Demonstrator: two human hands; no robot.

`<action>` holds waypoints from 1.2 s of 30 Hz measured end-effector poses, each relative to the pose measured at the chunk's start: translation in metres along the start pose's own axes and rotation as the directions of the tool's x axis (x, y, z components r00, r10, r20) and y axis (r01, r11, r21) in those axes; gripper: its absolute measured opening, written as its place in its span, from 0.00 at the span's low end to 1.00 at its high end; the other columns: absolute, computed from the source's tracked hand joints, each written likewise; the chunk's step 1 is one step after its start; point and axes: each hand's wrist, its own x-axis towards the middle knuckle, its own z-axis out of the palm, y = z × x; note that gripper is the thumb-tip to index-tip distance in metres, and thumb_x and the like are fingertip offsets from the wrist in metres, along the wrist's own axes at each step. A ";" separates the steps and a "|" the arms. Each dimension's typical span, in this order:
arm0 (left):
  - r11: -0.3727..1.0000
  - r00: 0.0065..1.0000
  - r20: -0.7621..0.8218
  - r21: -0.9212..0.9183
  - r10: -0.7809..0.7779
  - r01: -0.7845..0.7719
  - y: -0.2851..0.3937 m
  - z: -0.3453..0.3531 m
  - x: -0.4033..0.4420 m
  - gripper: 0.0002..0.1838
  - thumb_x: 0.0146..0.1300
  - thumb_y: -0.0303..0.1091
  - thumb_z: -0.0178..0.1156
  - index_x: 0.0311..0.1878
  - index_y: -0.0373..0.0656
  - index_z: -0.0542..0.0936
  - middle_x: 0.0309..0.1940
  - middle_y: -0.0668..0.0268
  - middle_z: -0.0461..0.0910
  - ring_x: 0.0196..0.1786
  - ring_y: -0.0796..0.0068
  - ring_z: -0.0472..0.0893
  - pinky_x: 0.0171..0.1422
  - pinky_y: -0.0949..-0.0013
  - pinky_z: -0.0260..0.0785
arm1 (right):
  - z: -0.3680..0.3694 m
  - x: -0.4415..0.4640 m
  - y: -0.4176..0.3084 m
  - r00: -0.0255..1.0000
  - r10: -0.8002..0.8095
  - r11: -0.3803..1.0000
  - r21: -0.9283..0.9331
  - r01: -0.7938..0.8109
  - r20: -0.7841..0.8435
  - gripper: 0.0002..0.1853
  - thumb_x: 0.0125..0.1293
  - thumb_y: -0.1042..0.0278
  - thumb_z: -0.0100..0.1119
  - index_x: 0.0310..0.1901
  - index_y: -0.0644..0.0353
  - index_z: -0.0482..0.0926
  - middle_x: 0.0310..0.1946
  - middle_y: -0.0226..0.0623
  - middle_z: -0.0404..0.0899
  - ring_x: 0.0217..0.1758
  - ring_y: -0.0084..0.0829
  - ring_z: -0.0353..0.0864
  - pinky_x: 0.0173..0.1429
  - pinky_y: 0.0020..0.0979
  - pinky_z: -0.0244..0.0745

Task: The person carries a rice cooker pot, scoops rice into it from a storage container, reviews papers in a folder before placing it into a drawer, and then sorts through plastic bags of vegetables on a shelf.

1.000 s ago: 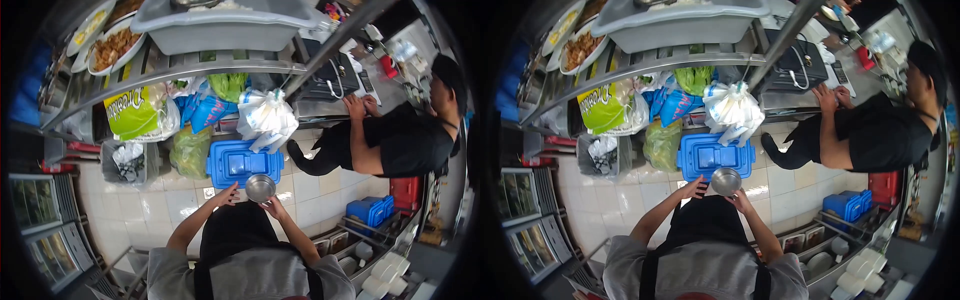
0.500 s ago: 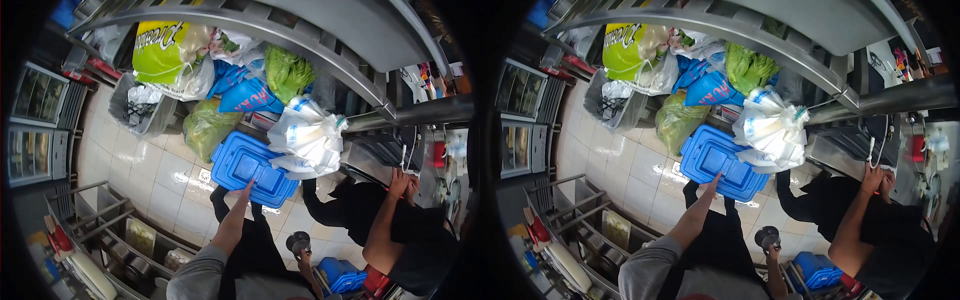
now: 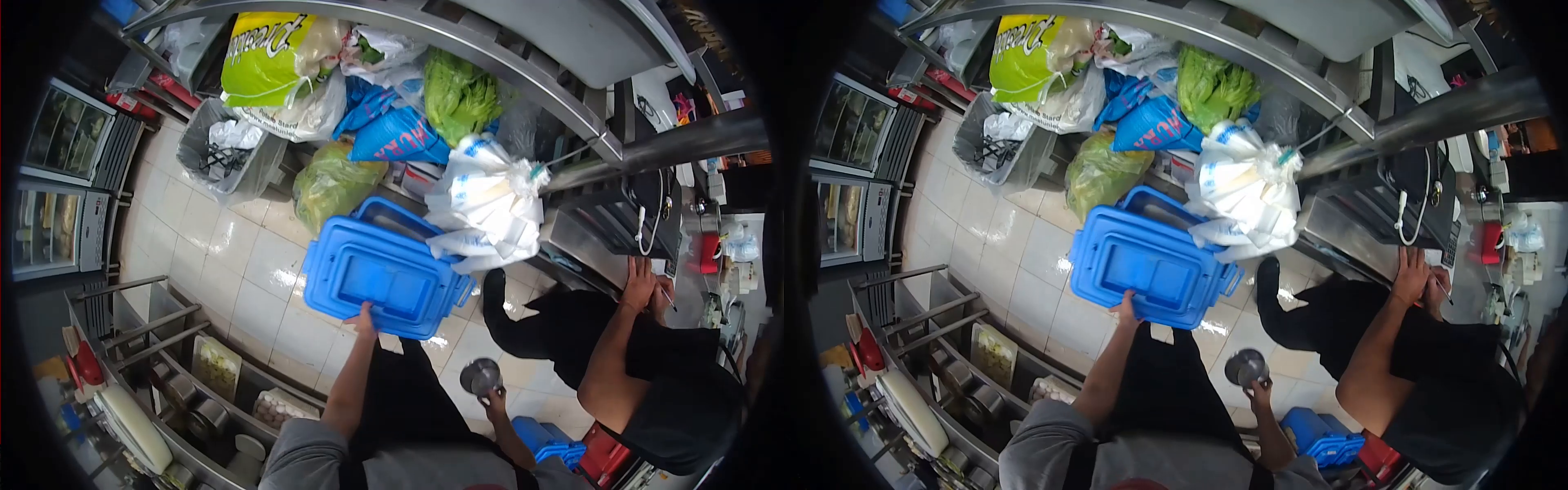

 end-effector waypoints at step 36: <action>0.515 0.953 -0.112 -0.821 0.282 -0.249 0.022 -0.310 -0.027 0.36 0.49 0.48 0.56 0.60 0.46 0.58 0.57 0.56 0.61 0.57 0.52 0.65 0.43 0.42 0.71 | 0.575 0.399 0.046 0.919 -0.352 0.575 -0.816 0.061 -0.179 0.42 0.37 0.60 0.70 0.50 0.63 0.53 0.50 0.49 0.57 0.53 0.51 0.62 0.54 0.48 0.67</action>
